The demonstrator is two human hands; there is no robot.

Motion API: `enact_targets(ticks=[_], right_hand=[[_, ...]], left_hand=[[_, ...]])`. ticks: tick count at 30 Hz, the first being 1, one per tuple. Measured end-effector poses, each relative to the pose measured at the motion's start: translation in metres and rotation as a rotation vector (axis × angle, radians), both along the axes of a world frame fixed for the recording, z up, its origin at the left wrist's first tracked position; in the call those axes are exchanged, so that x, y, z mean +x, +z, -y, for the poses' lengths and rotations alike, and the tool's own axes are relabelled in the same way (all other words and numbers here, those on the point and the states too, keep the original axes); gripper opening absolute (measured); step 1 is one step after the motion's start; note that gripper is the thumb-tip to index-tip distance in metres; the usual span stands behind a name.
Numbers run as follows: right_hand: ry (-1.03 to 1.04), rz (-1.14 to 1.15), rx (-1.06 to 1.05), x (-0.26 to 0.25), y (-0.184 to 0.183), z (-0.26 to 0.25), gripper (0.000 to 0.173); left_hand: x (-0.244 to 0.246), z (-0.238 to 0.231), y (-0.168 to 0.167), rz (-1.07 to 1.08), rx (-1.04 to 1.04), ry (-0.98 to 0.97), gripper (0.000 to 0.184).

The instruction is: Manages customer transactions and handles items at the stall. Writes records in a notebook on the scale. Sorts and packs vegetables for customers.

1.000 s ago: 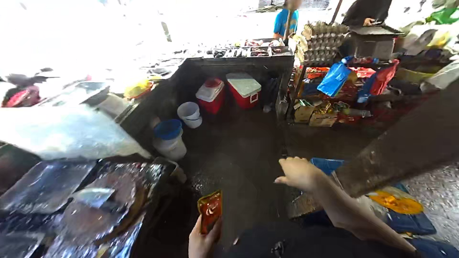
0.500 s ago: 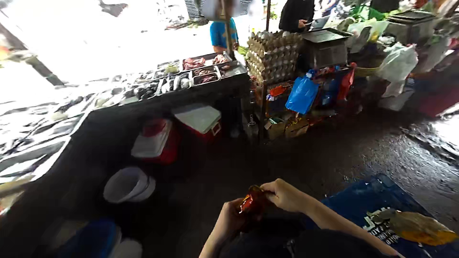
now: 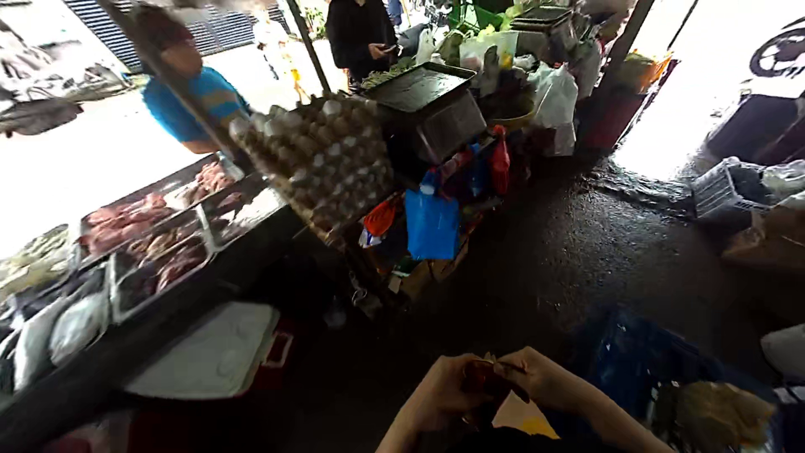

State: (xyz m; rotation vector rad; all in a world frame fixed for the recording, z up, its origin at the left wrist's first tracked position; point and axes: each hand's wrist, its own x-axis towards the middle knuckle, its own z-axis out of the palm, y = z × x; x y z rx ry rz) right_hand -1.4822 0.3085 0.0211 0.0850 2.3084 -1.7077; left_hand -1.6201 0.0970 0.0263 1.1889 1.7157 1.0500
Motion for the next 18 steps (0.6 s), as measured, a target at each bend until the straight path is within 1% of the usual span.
enact_targets(ticks=[2,4,7,9,11,12,13,15,16,18], right_hand=[[-0.063,0.008,0.032,-0.030,0.003,-0.068,0.045],[-0.137,-0.048,0.084,-0.053,0.010,-0.133,0.045],[-0.219,-0.189,0.175,-0.076,0.023,-0.220,0.051],[-0.342,-0.257,0.180,-0.084,0.035,-0.265,0.051],[-0.494,-0.324,0.131,-0.093,0.042,-0.299,0.049],[-0.570,-0.352,0.087,-0.097,0.043,-0.314,0.049],[-0.645,-0.368,0.037,-0.101,0.045,-0.330,0.049],[-0.775,-0.371,-0.062,-0.109,0.050,-0.368,0.047],[-0.822,-0.352,-0.105,-0.113,0.053,-0.390,0.045],[-0.882,-0.300,-0.141,-0.128,0.053,-0.442,0.044]], left_hand=[[-0.035,-0.072,-0.003,-0.028,0.023,0.013,0.036],[-0.065,-0.142,0.004,-0.030,0.070,-0.018,0.034],[-0.112,-0.244,0.032,-0.018,0.073,-0.159,0.031],[-0.138,-0.309,0.052,-0.065,0.082,-0.253,0.030],[-0.161,-0.366,0.070,-0.067,0.087,-0.325,0.031],[-0.171,-0.392,0.078,-0.016,0.066,-0.359,0.033],[-0.179,-0.418,0.083,0.066,0.032,-0.400,0.040],[-0.196,-0.470,0.083,0.221,-0.045,-0.486,0.057],[-0.202,-0.497,0.079,0.251,-0.074,-0.511,0.058],[-0.217,-0.554,0.068,0.261,-0.065,-0.520,0.049]])
